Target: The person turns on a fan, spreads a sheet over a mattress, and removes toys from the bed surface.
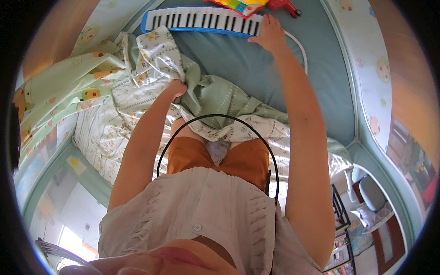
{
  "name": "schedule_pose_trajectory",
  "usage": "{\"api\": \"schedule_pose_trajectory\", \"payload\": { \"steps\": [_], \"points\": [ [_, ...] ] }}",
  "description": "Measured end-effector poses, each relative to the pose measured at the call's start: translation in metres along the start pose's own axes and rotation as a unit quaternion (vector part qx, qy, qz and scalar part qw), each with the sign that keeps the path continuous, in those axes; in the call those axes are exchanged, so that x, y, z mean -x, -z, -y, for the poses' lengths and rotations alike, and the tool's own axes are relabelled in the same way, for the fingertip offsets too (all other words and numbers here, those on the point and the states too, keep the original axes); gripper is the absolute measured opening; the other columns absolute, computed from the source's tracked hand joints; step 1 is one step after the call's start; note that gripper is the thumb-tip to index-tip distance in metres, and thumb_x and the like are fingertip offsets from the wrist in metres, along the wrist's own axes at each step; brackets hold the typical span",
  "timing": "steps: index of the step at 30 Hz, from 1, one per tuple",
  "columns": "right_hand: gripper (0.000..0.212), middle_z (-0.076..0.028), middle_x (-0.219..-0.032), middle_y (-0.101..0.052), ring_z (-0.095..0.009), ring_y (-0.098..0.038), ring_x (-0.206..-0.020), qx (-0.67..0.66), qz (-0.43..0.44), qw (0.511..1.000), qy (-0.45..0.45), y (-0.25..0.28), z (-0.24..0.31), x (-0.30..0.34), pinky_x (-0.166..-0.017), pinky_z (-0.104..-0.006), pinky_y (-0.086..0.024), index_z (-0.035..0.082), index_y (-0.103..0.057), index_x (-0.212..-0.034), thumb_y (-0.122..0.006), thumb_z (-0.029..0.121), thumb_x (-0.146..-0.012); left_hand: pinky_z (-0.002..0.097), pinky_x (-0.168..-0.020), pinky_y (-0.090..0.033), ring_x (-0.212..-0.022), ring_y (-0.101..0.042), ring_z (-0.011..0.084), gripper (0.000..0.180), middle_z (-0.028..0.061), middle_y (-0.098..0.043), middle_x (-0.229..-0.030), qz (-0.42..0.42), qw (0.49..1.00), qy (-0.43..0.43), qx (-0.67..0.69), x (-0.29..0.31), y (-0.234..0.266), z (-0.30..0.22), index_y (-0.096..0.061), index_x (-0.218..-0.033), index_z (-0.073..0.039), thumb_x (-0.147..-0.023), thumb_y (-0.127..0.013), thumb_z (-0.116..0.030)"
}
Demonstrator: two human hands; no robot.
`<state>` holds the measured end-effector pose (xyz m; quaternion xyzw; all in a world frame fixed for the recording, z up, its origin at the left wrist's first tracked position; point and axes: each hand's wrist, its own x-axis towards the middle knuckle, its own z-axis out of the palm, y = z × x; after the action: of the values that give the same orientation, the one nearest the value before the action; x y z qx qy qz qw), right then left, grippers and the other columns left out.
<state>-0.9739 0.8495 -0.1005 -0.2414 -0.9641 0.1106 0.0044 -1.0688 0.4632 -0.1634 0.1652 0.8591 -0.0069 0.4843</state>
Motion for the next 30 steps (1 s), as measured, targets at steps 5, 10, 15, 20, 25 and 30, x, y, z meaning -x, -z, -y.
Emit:
{"api": "schedule_pose_trajectory", "payload": {
  "steps": [5,10,15,20,25,30],
  "points": [
    [0.108,-0.021,-0.135,-0.041,-0.036,-0.046,-0.123,0.033,0.129,0.991,-0.019,0.004,0.031,-0.017,-0.1,-0.0507,-0.039,0.003,-0.027,-0.142,-0.085,0.04,-0.059,0.0393,-0.099,-0.044,-0.118,-0.055,0.0361,0.054,0.0226,-0.057,-0.126,0.04,0.999,0.002,0.013,-0.014,0.007,0.009,-0.06,-0.121,0.0,-0.077,-0.052,-0.03],
    [0.097,-0.029,-0.131,-0.044,-0.04,-0.049,-0.119,-0.13,0.226,0.965,-0.022,0.024,0.007,0.026,-0.099,-0.0429,-0.042,-0.004,-0.039,-0.132,-0.083,0.044,-0.059,0.0383,-0.099,-0.044,-0.116,-0.056,0.0344,0.053,0.0203,-0.059,-0.124,0.024,0.999,-0.018,0.042,-0.014,0.007,-0.003,-0.062,-0.12,-0.002,-0.077,-0.053,-0.032],
    [0.085,-0.02,-0.12,-0.056,-0.027,-0.055,-0.111,-0.334,0.372,0.848,-0.177,0.088,0.038,0.12,-0.096,-0.0353,-0.043,-0.006,-0.045,-0.128,-0.086,0.027,-0.062,0.0389,-0.097,-0.045,-0.114,-0.058,0.0336,0.052,0.0185,-0.062,-0.121,0.062,0.998,0.004,0.012,-0.006,0.015,-0.003,-0.063,-0.119,-0.004,-0.08,-0.051,-0.035],
    [0.097,-0.022,-0.124,-0.05,-0.03,-0.051,-0.117,-0.325,0.363,0.86,-0.156,0.097,0.036,0.223,-0.098,-0.0385,-0.041,-0.004,-0.036,-0.135,-0.086,0.028,-0.059,0.0387,-0.098,-0.044,-0.118,-0.054,0.0333,0.049,0.0194,-0.06,-0.124,-0.011,0.991,-0.034,0.131,0.006,0.0,0.02,-0.064,-0.116,-0.001,-0.081,-0.063,-0.036],
    [0.102,-0.025,-0.122,-0.046,-0.039,-0.049,-0.113,-0.253,0.364,0.896,0.01,0.121,0.094,0.186,-0.097,-0.0431,-0.041,-0.002,-0.031,-0.136,-0.084,0.031,-0.056,0.039,-0.107,-0.035,-0.131,-0.04,0.0327,0.076,0.0167,-0.04,-0.143,0.023,0.957,-0.202,0.206,0.12,0.008,0.07,-0.044,-0.133,-0.002,-0.073,-0.081,-0.031],
    [0.1,-0.027,-0.125,-0.046,-0.041,-0.046,-0.12,-0.245,0.348,0.891,0.159,0.096,0.231,0.131,-0.099,-0.0459,-0.042,0.0,-0.033,-0.136,-0.084,0.035,-0.057,0.0474,-0.114,-0.026,-0.136,-0.035,0.0272,0.086,0.0084,-0.035,-0.148,0.091,0.693,-0.076,0.711,0.239,0.023,0.082,-0.031,-0.146,-0.013,-0.08,-0.072,-0.048]
  ]
}}
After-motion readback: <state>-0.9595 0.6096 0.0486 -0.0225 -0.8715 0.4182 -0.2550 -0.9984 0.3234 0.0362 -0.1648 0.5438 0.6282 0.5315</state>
